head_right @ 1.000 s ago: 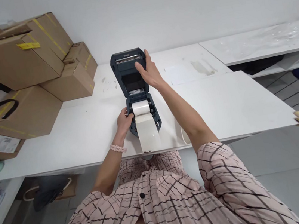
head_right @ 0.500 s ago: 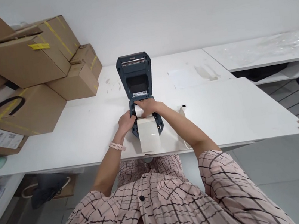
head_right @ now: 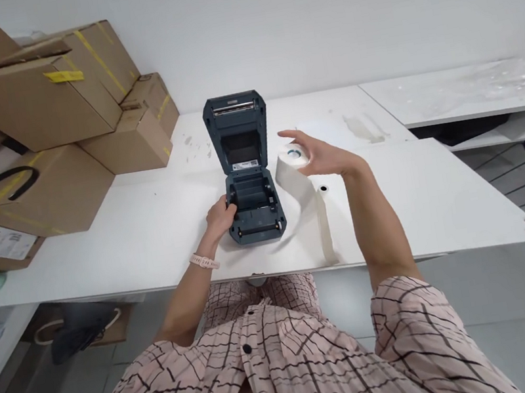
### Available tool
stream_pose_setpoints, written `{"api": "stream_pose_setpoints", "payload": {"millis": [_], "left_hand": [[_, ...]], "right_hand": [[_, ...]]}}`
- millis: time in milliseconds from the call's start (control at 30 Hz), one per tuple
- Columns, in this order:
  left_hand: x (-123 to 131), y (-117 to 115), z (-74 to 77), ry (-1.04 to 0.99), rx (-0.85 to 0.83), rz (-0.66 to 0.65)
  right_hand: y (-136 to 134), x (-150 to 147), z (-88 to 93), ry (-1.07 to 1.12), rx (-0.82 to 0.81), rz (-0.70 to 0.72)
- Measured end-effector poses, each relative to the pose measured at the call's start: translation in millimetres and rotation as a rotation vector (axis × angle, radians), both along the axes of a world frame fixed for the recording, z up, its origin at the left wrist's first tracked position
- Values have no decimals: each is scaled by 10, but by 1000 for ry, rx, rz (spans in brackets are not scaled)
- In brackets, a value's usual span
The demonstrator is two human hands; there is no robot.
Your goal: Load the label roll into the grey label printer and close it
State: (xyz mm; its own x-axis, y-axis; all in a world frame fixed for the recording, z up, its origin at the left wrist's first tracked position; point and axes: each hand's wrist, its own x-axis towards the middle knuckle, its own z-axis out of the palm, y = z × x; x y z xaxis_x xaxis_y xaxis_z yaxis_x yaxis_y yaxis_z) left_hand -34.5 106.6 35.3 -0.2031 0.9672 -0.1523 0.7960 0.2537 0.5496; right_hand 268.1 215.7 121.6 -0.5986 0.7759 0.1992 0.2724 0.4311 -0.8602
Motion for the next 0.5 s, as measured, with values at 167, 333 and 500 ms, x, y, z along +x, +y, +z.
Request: {"api": "stream_pose_setpoints", "payload": {"millis": [167, 333, 500], "left_hand": [[-12, 15, -25, -9, -7, 17], [-24, 24, -36, -34, 9, 17], [-20, 2, -18, -78, 25, 23]], "right_hand": [[294, 82, -582, -303, 47, -158], [387, -45, -969, -355, -34, -204], [194, 346, -954, -41, -197, -203]]}}
